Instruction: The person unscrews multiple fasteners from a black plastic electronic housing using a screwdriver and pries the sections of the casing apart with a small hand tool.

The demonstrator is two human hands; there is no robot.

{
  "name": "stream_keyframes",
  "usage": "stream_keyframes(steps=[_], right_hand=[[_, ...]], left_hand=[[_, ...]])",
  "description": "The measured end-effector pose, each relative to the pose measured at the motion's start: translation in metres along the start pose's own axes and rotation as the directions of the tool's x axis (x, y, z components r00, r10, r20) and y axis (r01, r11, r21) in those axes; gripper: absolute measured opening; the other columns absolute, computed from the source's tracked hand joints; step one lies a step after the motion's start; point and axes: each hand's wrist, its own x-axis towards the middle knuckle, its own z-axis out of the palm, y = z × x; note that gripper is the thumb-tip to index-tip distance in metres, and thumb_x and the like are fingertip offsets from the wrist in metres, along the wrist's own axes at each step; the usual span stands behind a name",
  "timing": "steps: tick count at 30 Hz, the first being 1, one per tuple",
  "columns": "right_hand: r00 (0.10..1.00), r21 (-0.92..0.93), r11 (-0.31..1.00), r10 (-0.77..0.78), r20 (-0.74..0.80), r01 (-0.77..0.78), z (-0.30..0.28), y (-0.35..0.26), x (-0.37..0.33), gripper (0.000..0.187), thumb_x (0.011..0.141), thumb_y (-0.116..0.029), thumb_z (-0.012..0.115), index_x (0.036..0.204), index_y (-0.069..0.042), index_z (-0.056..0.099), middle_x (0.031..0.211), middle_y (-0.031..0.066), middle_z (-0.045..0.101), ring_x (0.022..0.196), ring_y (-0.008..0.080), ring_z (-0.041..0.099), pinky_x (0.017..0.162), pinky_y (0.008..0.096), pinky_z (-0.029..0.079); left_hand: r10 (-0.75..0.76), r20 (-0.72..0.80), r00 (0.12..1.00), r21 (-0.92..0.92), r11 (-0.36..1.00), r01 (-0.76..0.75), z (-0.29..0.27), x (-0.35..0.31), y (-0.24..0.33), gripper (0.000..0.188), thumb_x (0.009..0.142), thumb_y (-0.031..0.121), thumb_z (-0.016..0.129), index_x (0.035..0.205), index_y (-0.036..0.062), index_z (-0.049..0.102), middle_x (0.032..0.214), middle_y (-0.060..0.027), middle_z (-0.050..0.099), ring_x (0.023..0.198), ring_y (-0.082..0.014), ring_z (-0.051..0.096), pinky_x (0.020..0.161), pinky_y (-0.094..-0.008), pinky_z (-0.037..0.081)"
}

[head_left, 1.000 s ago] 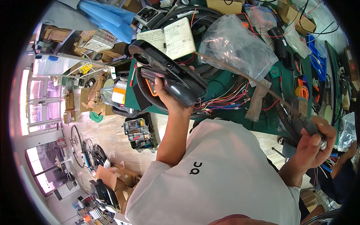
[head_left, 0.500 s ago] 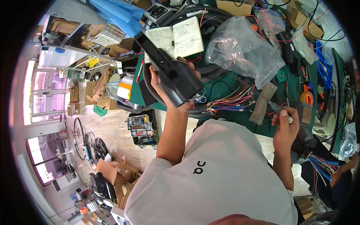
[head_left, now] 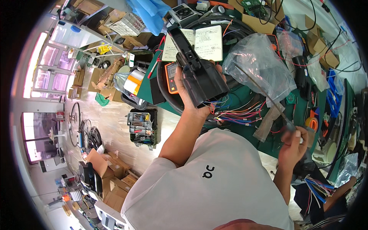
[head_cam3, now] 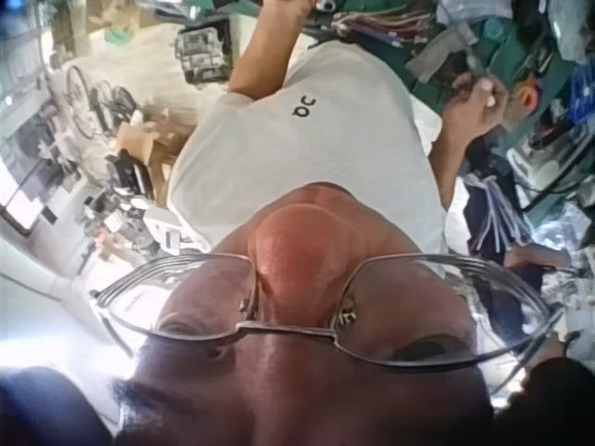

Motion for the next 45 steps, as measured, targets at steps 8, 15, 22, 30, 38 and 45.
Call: stream_keyframes(steps=[8,15,22,30,38,45], right_hand=[[0.932,0.065,0.937,-0.349,0.098,0.344,0.009,-0.067,0.009,0.037,0.09,-0.03,0.062,0.105,0.002,0.048,0.076,0.0122,0.057,0.062,0.0151,0.054,0.057,0.0242,0.043],[0.895,-0.005,0.895,-0.446,0.034,0.446,0.01,-0.072,0.015,0.033,0.09,-0.025,0.062,0.102,0.002,0.049,0.083,0.0126,0.058,0.064,0.0145,0.056,0.058,0.025,0.046],[0.93,-0.479,0.802,-0.259,0.261,0.357,0.021,0.004,0.002,0.02,0.089,-0.016,0.062,0.098,0.0,0.056,0.084,0.0062,0.058,0.068,0.0094,0.053,0.061,0.0216,0.043],[0.971,-0.537,0.844,0.123,0.205,0.006,0.002,0.123,0.012,0.019,0.089,-0.016,0.06,0.097,0.001,0.056,0.082,0.0102,0.06,0.072,0.0202,0.058,0.064,0.0315,0.047],[0.68,-0.498,0.471,-0.401,0.614,0.728,0.077,-0.007,0.031,0.035,0.074,-0.012,0.072,0.108,-0.007,0.061,0.111,0.0124,0.057,0.1,0.0324,0.053,0.083,0.039,0.045],[0.591,-0.26,0.694,-0.29,0.753,0.672,0.123,-0.05,0.048,0.036,0.072,-0.005,0.069,0.106,-0.006,0.058,0.116,0.0135,0.054,0.103,0.0333,0.054,0.085,0.0386,0.045]], left_hand=[[-0.018,0.025,1.0,-0.074,0.997,0.02,0.004,0.003,-0.005,0.071,0.085,0.06,0.044,0.11,-0.0051,0.056,0.105,-0.0207,0.06,0.097,-0.0346,0.06,0.085,-0.0438,0.051],[0.003,-0.057,0.998,-0.008,1.0,-0.004,0.01,0.004,-0.004,0.068,0.084,0.06,0.048,0.109,-0.0019,0.057,0.104,-0.0189,0.061,0.097,-0.0327,0.06,0.084,-0.0437,0.051],[0.013,-0.036,0.999,0.008,1.0,-0.012,0.004,-0.002,-0.004,0.07,0.085,0.062,0.043,0.108,-0.0021,0.058,0.101,-0.0179,0.062,0.096,-0.0332,0.06,0.081,-0.0437,0.052],[0.007,-0.057,0.998,0.115,0.993,0.0,0.001,-0.013,-0.001,0.07,0.086,0.063,0.04,0.11,-0.001,0.057,0.102,-0.0178,0.061,0.096,-0.033,0.061,0.078,-0.0452,0.053],[-0.089,-0.051,0.995,0.197,0.975,0.097,-0.016,-0.019,-0.021,0.072,0.086,0.063,0.04,0.117,-0.0008,0.053,0.106,-0.017,0.061,0.097,-0.0328,0.061,0.081,-0.046,0.053],[-0.129,-0.117,0.985,0.355,0.921,0.163,-0.01,-0.029,-0.049,0.069,0.085,0.061,0.045,0.121,0.0024,0.049,0.106,-0.0138,0.061,0.094,-0.0244,0.063,0.084,-0.0358,0.053]])
